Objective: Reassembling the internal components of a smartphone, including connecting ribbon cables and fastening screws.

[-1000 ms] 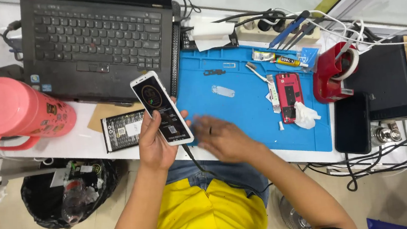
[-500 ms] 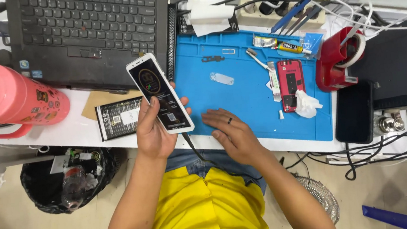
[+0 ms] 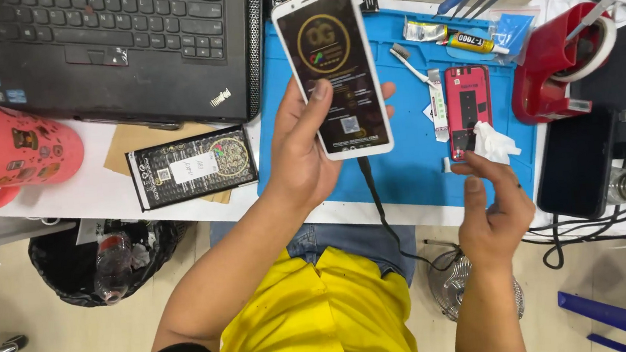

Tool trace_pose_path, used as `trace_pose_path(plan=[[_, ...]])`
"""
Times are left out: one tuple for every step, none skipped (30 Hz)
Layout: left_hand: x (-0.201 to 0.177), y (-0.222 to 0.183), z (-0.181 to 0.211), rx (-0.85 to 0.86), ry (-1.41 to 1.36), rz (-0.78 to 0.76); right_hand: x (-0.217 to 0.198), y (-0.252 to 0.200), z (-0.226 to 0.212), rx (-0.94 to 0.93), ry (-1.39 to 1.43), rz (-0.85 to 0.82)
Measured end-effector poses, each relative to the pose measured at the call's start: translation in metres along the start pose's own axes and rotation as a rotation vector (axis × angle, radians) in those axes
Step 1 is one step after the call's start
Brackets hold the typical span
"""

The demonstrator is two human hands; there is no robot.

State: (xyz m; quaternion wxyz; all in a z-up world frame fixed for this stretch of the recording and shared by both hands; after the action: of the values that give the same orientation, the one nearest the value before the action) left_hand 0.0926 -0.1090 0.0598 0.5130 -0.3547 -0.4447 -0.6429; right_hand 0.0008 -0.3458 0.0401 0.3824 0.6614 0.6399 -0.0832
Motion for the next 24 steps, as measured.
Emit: trace_pose_path(plan=[[0.002, 0.004, 0.005, 0.000, 0.003, 0.009, 0.000, -0.001, -0.004, 0.005, 0.005, -0.006], [0.005, 0.007, 0.007, -0.081, 0.040, -0.011, -0.002, -0.004, -0.007, 0.054, -0.011, 0.037], [0.008, 0.009, 0.009, -0.162, 0.077, -0.030, -0.004, -0.008, -0.011, 0.104, -0.028, 0.079], [0.005, 0.012, 0.010, -0.158, 0.081, -0.023, -0.006, -0.012, -0.006, 0.103, -0.022, 0.072], [0.004, 0.014, 0.010, -0.172, 0.080, -0.042, -0.010, -0.017, -0.003, 0.099, 0.010, 0.121], [0.003, 0.016, 0.011, -0.187, 0.085, -0.060, -0.012, -0.022, 0.001, 0.096, 0.049, 0.171], [0.002, 0.018, 0.012, -0.183, 0.095, -0.052, -0.014, -0.029, 0.005, 0.096, 0.061, 0.166], [0.002, 0.019, 0.011, -0.198, 0.101, -0.074, -0.020, -0.036, 0.010, 0.079, 0.122, 0.204], [0.002, 0.020, 0.010, -0.214, 0.106, -0.096, -0.025, -0.043, 0.014, 0.064, 0.184, 0.242], [0.001, 0.020, 0.010, -0.214, 0.108, -0.100, -0.028, -0.051, 0.015, 0.061, 0.184, 0.245], [0.001, 0.020, 0.010, -0.215, 0.116, -0.091, -0.030, -0.059, 0.017, 0.049, 0.334, 0.208], [0.000, 0.020, 0.008, -0.220, 0.120, -0.084, -0.033, -0.069, 0.017, 0.039, 0.478, 0.171], [-0.001, 0.019, 0.006, -0.223, 0.117, -0.088, -0.039, -0.076, 0.005, 0.038, 0.474, 0.176], [-0.003, 0.018, 0.005, -0.218, 0.112, -0.083, -0.031, -0.080, -0.006, 0.147, 0.627, -0.125], [-0.005, 0.017, 0.005, -0.214, 0.106, -0.079, -0.023, -0.090, -0.018, 0.273, 0.779, -0.422], [-0.006, 0.017, 0.005, -0.208, 0.102, -0.080, -0.010, -0.085, -0.027, 0.270, 0.775, -0.426], [-0.008, 0.017, 0.005, -0.201, 0.095, -0.075, 0.013, -0.087, -0.036, 0.375, 0.729, -0.733], [-0.010, 0.015, 0.004, -0.197, 0.086, -0.068, 0.033, -0.094, -0.046, 0.478, 0.671, -1.039], [-0.010, 0.012, 0.003, -0.195, 0.080, -0.068, 0.053, -0.121, -0.031, 0.480, 0.665, -1.040], [-0.011, 0.012, 0.003, -0.179, 0.056, -0.048, 0.070, -0.140, -0.012, 0.339, 0.243, -0.917], [-0.013, 0.012, 0.002, -0.163, 0.033, -0.029, 0.086, -0.159, 0.005, 0.196, -0.169, -0.768], [-0.010, 0.011, 0.002, -0.163, 0.026, -0.025, 0.093, -0.173, 0.018, 0.199, -0.174, -0.773], [-0.008, 0.011, 0.001, -0.162, 0.033, -0.032, 0.099, -0.186, 0.034, 0.210, -0.249, -0.733], [-0.008, 0.011, 0.001, -0.157, 0.044, -0.032, 0.104, -0.199, 0.051, 0.217, -0.318, -0.699]])
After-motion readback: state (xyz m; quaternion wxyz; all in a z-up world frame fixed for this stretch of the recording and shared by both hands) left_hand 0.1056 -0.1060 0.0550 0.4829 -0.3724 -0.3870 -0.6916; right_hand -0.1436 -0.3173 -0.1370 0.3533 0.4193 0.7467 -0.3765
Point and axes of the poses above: each hand's wrist, its own y-axis towards the middle knuckle, its own x-axis out of the palm, z = x × y, the point moved 4 cm from there along y, towards the middle knuckle, and after that the axes turned 10 degrees about -z, right-handed, at the moved point
